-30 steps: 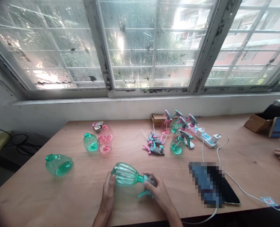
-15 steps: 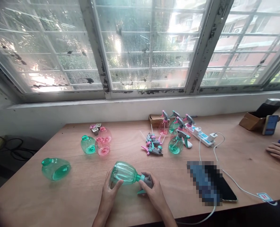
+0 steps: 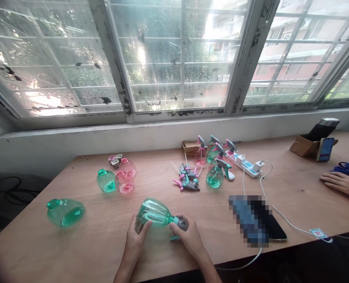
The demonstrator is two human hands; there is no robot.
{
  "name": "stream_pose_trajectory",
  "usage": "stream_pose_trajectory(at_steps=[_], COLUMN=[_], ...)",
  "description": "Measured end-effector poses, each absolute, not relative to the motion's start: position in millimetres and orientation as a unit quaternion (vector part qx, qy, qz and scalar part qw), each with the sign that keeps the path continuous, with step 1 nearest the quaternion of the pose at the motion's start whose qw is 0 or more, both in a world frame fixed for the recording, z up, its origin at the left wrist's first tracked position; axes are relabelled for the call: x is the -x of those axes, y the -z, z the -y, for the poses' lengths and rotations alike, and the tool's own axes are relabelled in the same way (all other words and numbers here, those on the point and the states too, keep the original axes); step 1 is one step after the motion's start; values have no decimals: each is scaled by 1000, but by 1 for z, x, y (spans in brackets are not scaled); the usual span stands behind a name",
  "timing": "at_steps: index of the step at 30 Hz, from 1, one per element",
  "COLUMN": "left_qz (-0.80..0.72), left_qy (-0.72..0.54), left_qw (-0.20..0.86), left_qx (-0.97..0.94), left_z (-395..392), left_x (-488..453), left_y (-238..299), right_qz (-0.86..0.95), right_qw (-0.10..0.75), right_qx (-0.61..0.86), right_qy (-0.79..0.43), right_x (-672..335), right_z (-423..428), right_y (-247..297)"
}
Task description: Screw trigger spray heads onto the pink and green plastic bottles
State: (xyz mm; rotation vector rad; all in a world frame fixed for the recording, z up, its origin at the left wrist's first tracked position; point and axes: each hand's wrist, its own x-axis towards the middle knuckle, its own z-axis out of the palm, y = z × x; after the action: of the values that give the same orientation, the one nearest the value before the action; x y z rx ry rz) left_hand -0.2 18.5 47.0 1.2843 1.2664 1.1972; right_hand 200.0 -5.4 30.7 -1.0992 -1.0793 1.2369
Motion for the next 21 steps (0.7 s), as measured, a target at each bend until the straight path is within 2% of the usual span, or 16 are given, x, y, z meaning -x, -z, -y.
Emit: stream_pose_trajectory(at_steps=[4,11,15,21], left_qz=[-519,-495,-540,-539], left_qy=[-489,-479,-515,-516], left_qw=[426,479,463,462], left_qx=[-557,-544,-478,-479], left_z=[-21,-6,4,-2], left_x=[1,4,6,4], left_y=[-45,-45,-36,-36], right_qz=[438,448,481,465], right_qw=[571,557,523,532], right_qx=[463,456,432,433], right_qy=[-517,-531,-556,-560], right_x=[-201,-202,-202,-201], right_z=[3,5,9,11], right_y=[-29,-30,-36,-36])
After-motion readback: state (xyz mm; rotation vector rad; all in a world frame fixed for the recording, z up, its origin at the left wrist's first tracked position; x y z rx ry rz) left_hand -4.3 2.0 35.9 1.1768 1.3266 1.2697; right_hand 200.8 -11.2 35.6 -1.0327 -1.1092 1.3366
